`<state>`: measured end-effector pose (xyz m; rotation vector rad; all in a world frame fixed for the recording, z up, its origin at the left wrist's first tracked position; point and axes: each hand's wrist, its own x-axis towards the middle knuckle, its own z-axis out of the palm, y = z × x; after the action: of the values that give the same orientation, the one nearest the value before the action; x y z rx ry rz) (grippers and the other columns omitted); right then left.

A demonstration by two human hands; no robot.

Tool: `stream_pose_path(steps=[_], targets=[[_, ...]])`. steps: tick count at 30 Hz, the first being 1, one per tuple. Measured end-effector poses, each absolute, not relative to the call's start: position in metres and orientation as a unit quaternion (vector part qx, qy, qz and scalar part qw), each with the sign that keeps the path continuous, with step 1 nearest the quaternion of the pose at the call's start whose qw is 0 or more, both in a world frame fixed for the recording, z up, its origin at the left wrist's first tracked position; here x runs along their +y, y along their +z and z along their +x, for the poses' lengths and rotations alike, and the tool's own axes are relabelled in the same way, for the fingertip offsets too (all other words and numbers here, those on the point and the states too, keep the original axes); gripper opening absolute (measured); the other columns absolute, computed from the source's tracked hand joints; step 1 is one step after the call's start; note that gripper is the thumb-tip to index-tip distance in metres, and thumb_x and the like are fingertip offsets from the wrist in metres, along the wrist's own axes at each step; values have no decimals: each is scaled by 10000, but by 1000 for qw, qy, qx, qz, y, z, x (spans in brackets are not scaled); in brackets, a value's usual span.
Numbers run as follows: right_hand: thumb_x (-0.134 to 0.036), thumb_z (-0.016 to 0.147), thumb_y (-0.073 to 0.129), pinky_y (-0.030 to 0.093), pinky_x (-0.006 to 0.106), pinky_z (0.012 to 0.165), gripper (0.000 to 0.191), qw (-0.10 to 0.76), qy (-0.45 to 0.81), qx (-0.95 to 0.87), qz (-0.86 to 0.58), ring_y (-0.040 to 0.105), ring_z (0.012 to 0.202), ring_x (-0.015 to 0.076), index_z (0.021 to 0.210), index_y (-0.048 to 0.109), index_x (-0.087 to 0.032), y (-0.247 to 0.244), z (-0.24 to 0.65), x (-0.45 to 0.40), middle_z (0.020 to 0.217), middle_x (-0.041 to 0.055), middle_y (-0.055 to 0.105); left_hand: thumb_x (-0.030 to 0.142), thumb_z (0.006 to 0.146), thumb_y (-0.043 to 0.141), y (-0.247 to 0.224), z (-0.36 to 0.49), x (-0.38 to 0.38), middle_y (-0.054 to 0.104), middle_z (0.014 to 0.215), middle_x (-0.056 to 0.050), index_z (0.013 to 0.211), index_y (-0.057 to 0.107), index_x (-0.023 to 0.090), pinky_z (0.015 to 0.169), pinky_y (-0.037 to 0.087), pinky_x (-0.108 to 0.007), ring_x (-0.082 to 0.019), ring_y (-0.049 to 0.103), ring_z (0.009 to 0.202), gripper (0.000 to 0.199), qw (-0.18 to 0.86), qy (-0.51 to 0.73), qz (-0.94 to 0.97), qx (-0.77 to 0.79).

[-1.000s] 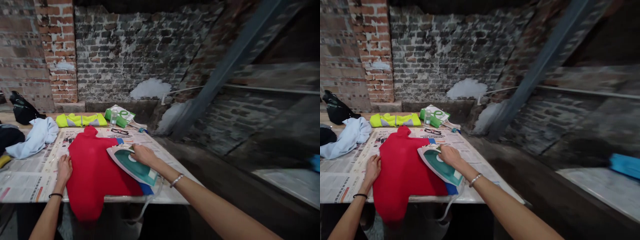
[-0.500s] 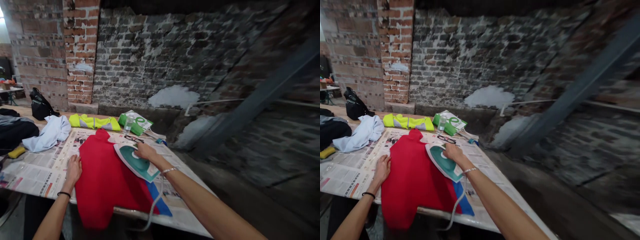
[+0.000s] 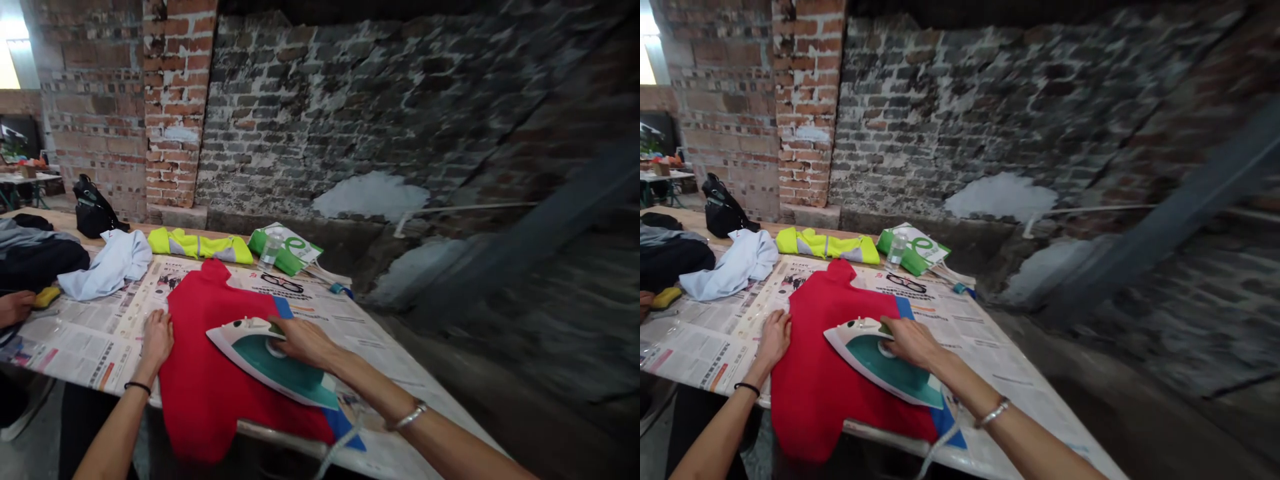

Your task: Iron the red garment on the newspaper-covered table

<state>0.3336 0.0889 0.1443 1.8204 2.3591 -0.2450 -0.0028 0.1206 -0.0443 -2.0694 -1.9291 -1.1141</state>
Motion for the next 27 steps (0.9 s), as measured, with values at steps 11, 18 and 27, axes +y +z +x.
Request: stream_pose_path(steps=[11,18,27], targets=[[-145,1017,495,525,344,936,321,6,-29,757,652,695,1236,319,1283,666,-97,141,237,134,1252,237,735,180,975,427,-50,-6,125,703,1270,-172,1180,728,170,1113,502,-538,-308,623,1230,365,51,-369,-682,-630],[-167,966,577,520,317,898,337,33,-62,786,614,690,1230,307,1286,682,-146,151,229,130,1292,191,732,176,958,443,-55,-6,127,720,1229,-155,1167,732,198,1105,513,-545,-302,641,1206,358,52,-386,-675,-626],[-173,897,652,454,289,804,321,88,-85,788,604,740,1065,286,1202,726,-239,137,337,78,1092,113,791,167,963,434,-56,-4,129,697,1262,-186,1175,729,159,1129,481,-533,-309,620,1224,363,36,-394,-671,-627]])
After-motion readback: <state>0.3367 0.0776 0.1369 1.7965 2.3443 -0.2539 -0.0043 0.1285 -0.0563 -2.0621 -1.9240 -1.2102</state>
